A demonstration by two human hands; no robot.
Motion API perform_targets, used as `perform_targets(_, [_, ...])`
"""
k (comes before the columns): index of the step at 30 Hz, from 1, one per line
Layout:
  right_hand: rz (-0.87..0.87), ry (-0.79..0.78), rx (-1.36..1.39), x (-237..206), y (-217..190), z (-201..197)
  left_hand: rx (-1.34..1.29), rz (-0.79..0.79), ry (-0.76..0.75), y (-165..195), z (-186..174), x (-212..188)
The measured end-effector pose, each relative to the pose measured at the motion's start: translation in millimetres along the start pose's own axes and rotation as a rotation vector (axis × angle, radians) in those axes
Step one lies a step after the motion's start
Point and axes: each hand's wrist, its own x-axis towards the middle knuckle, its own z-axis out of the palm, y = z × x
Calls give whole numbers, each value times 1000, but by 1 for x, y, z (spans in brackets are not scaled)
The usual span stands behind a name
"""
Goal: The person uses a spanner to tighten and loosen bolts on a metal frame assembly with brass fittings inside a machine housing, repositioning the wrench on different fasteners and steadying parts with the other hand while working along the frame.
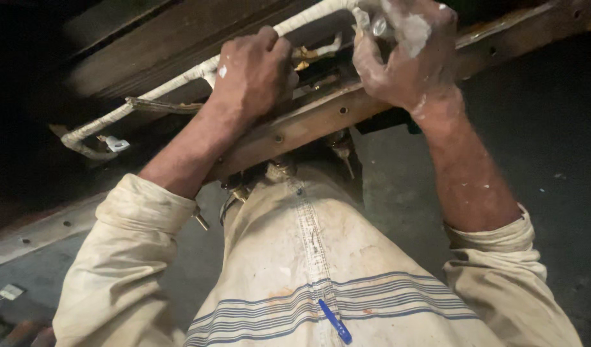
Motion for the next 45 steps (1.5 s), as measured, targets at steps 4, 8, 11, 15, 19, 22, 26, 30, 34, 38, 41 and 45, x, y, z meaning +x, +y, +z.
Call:
perform_targets(4, [134, -44, 172, -5, 8, 1, 24, -42, -11, -7, -20, -1])
perform_targets(8, [185, -23, 416, -12, 24, 4, -83, -179, 163, -25, -60, -21])
perform_targets(11, [270, -95, 391, -8, 25, 6, -454, -532, 93, -21, -64, -36])
perform_targets(15, [289, -159, 388, 7, 9, 2, -541, -324, 17, -13, -33, -27])
perform_targets(19, [255, -161, 442, 17, -3, -5, -784, -740, -290, -11, -13, -11])
perform_targets(22, [214, -114, 476, 16, 0, -5, -780, -322, 49, -6, -11, 3])
perform_targets(26, [151, -77, 304, 15, 2, -4, -657, -150, 115, -2, -1, 35])
perform_targets(30, [232, -143, 306, 31, -10, -6, -583, -8, 172, -12, 11, 55])
perform_targets(34, [64, -126, 142, 54, -32, -6, -676, -112, 170, -22, 13, 46])
perform_targets(38, [106, -187, 226, 65, -50, -11, -916, -193, 197, -29, 19, 44])
perform_targets(41, [-70, -233, 23, 76, -48, -15, -1064, -127, 158, -35, 26, 48])
perform_targets(45, [-35, -323, 179, 87, -43, -10, -1069, -205, 64, -31, 28, 48])
